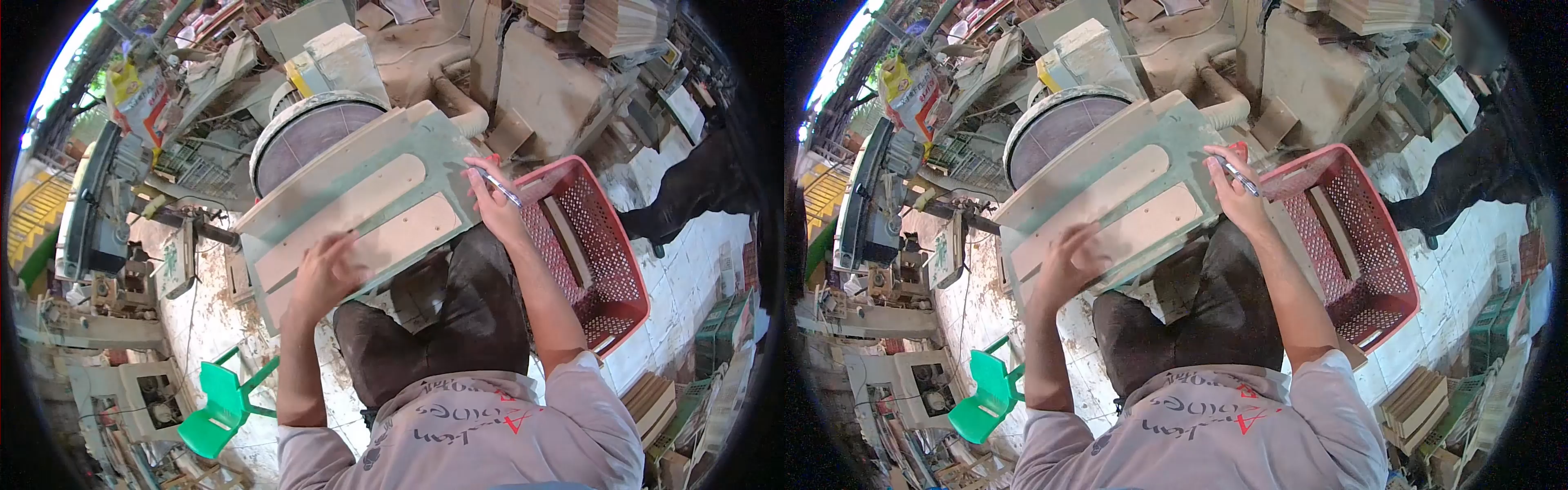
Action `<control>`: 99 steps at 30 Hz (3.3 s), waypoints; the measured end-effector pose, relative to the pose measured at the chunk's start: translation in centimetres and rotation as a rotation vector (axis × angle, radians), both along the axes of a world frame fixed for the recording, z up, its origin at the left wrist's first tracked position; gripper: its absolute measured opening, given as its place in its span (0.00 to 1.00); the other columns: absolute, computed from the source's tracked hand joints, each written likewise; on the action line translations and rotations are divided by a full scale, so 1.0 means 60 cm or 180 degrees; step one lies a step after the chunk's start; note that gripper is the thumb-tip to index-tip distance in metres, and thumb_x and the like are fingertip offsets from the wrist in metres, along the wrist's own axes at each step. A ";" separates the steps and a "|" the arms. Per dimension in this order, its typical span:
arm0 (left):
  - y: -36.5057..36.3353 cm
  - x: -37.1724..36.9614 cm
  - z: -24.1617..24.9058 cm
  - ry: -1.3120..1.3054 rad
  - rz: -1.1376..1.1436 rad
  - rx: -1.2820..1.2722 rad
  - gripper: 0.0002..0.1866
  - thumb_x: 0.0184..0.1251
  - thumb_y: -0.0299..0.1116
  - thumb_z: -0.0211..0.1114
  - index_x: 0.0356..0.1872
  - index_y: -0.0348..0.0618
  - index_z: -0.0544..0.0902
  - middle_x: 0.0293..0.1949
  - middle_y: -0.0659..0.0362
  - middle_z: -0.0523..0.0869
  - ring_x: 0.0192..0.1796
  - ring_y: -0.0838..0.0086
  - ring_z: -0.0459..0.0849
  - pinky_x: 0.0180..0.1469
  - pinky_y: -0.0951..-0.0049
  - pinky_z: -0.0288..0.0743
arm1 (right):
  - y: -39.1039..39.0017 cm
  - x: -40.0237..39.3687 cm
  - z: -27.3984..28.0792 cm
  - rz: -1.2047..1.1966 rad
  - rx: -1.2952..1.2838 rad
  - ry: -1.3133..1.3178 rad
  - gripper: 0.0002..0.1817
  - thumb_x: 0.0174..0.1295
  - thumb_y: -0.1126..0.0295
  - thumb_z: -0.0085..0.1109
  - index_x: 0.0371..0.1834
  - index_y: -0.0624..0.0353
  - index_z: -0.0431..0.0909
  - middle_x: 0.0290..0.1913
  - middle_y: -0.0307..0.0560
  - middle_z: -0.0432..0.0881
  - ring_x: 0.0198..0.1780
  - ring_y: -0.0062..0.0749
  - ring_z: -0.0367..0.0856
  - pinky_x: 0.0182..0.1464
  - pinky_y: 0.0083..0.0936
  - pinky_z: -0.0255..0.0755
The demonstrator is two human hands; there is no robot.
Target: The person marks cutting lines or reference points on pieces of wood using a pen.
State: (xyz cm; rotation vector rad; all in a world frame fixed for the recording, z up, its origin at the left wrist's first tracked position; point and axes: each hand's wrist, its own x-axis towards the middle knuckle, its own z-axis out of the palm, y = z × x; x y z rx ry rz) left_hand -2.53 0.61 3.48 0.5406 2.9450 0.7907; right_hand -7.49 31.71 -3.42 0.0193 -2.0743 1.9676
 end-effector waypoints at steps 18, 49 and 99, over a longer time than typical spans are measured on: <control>0.008 0.040 0.039 0.0735 0.0859 0.0860 0.41 0.45 0.36 0.79 0.61 0.37 0.67 0.52 0.48 0.75 0.50 0.60 0.79 0.54 0.66 0.74 | 0.009 0.003 0.001 0.0136 0.0035 0.0235 0.14 0.74 0.63 0.48 0.57 0.54 0.75 0.42 0.41 0.82 0.33 0.18 0.76 0.31 0.15 0.70; 0.036 -0.036 0.012 0.0211 0.0466 0.3975 0.15 0.77 0.38 0.54 0.51 0.36 0.76 0.42 0.64 0.82 0.44 0.85 0.76 0.47 0.80 0.71 | -0.071 0.214 0.035 0.1316 0.0084 -0.0321 0.16 0.71 0.65 0.52 0.55 0.63 0.75 0.44 0.49 0.83 0.43 0.26 0.78 0.46 0.23 0.72; 0.091 -0.036 -0.015 -0.0652 0.0326 0.4124 0.16 0.78 0.39 0.51 0.54 0.36 0.75 0.45 0.66 0.79 0.47 0.85 0.73 0.52 0.79 0.68 | -0.051 0.229 0.034 0.1076 0.0058 -0.0542 0.16 0.70 0.68 0.54 0.55 0.66 0.74 0.44 0.51 0.84 0.44 0.28 0.81 0.49 0.23 0.74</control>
